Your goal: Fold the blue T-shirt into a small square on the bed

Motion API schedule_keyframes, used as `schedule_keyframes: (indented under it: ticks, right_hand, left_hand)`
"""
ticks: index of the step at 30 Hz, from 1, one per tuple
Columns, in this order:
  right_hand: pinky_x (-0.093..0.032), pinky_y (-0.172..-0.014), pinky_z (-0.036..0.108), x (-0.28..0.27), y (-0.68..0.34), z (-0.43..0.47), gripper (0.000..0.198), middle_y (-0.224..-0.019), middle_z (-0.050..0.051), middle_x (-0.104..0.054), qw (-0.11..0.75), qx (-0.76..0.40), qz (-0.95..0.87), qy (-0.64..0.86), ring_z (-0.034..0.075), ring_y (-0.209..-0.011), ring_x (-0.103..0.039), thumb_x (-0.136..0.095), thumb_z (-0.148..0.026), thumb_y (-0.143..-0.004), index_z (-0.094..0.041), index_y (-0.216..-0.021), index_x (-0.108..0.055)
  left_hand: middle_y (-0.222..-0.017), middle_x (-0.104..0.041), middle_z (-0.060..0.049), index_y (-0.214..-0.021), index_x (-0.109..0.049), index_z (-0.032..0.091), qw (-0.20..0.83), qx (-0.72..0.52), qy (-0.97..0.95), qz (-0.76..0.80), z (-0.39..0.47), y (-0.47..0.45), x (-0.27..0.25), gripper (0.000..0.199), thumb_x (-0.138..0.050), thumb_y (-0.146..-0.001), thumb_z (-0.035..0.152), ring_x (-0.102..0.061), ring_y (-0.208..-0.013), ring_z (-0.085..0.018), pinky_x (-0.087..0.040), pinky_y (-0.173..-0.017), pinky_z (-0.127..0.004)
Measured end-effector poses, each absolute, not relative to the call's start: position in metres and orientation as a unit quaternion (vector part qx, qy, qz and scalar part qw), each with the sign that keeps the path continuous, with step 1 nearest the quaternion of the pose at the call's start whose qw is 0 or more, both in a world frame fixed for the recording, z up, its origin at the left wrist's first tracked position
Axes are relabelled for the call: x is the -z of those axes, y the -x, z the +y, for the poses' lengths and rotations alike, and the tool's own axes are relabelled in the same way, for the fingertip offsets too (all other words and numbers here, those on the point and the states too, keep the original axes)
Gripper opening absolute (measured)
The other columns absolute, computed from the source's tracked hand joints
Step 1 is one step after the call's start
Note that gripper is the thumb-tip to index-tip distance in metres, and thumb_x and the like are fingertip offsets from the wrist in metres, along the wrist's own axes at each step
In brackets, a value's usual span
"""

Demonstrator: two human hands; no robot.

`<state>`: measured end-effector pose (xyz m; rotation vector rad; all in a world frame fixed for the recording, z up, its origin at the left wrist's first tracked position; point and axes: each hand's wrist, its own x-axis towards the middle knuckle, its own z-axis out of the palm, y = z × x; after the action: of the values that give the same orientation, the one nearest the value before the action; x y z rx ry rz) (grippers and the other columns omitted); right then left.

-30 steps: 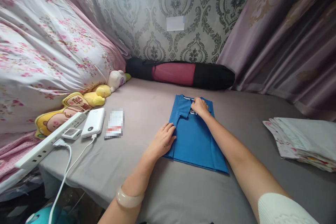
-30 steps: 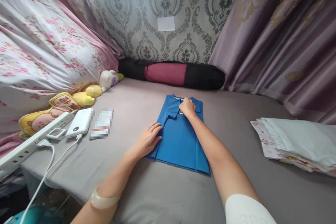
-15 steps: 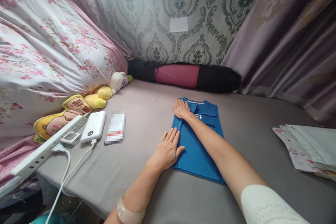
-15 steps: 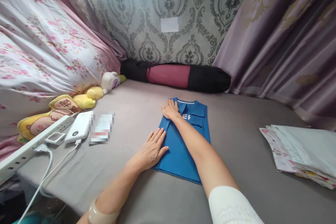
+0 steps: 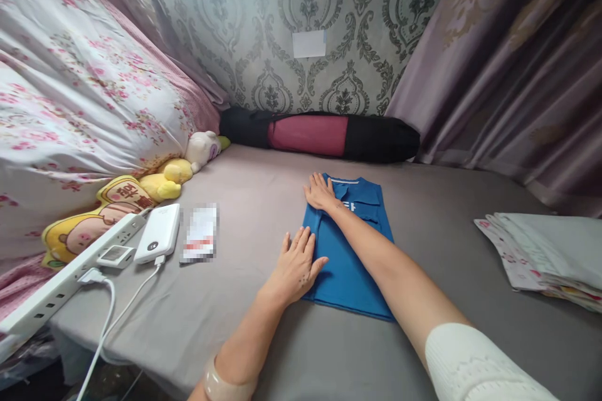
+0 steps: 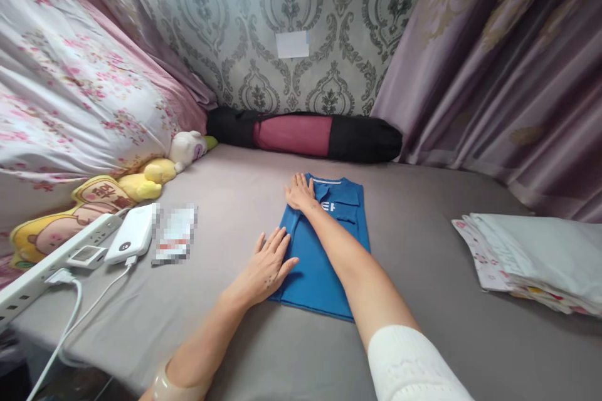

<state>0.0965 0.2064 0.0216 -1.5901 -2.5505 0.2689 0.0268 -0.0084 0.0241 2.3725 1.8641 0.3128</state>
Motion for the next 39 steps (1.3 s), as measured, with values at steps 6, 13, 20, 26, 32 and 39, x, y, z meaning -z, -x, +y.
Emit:
schedule_keyframes:
  ticks: [6, 13, 20, 26, 32, 39]
  right_hand:
    - [-0.002, -0.114, 0.046, -0.02, -0.105, 0.177, 0.061, -0.154, 0.012, -0.014, 0.042, -0.1, -0.864, 0.492, 0.023, -0.142, -0.006, -0.021, -0.041, -0.1, -0.003, -0.148, -0.024]
    - [-0.004, -0.115, 0.043, -0.008, -0.107, 0.171, 0.059, -0.154, 0.011, -0.016, 0.062, -0.09, -0.86, 0.499, 0.021, -0.142, -0.008, -0.023, -0.038, -0.099, -0.005, -0.147, -0.027]
    - [-0.003, -0.115, 0.043, -0.01, -0.11, 0.175, 0.059, -0.154, 0.01, -0.016, 0.06, -0.132, -0.86, 0.489, 0.021, -0.142, -0.007, -0.027, -0.039, -0.099, -0.007, -0.148, -0.026]
    - [-0.025, -0.109, 0.028, -0.025, -0.135, 0.196, 0.047, -0.142, 0.011, -0.043, 0.194, -0.122, -0.828, 0.511, 0.017, -0.131, -0.036, -0.031, -0.027, -0.098, -0.009, -0.14, -0.041]
    - [-0.042, -0.089, 0.029, -0.042, -0.187, 0.219, 0.036, -0.113, 0.011, -0.065, 0.205, -0.088, -0.711, 0.666, 0.024, -0.107, -0.057, -0.036, -0.023, -0.094, -0.016, -0.112, -0.068]
    - [-0.044, -0.083, 0.033, -0.036, -0.199, 0.221, 0.033, -0.099, 0.014, -0.068, 0.156, -0.103, -0.681, 0.708, 0.029, -0.1, -0.061, -0.05, -0.039, -0.089, -0.018, -0.096, -0.075]
  left_hand:
    - [-0.149, -0.031, -0.02, -0.141, -0.036, 0.006, 0.053, -0.092, -0.782, 0.614, -0.011, -0.029, -0.023, 0.064, -0.027, -0.096, 0.051, -0.023, -0.141, -0.031, -0.023, -0.113, -0.053]
    - [-0.151, -0.028, -0.02, -0.144, -0.032, 0.007, 0.063, -0.085, -0.785, 0.61, -0.012, -0.032, -0.019, 0.068, -0.026, -0.095, 0.055, -0.022, -0.141, -0.032, -0.024, -0.113, -0.054]
    - [-0.149, -0.035, -0.018, -0.14, -0.038, 0.012, 0.068, -0.105, -0.78, 0.613, -0.01, -0.029, -0.023, 0.061, -0.025, -0.096, 0.052, -0.029, -0.139, -0.03, -0.024, -0.112, -0.054]
    - [-0.14, -0.048, -0.014, -0.13, -0.047, 0.017, 0.049, -0.186, -0.747, 0.637, -0.007, -0.023, -0.024, 0.048, -0.027, -0.098, 0.047, -0.041, -0.132, -0.026, -0.031, -0.109, -0.05]
    - [-0.125, -0.06, -0.012, -0.118, -0.054, 0.018, 0.041, -0.299, -0.703, 0.644, 0.0, -0.014, -0.019, 0.034, -0.036, -0.096, 0.037, -0.055, -0.117, -0.023, -0.042, -0.101, -0.041]
    - [-0.104, -0.067, -0.009, -0.105, -0.059, 0.018, 0.078, -0.384, -0.641, 0.66, 0.005, -0.004, -0.015, 0.024, -0.043, -0.092, 0.03, -0.063, -0.095, -0.02, -0.049, -0.087, -0.035]
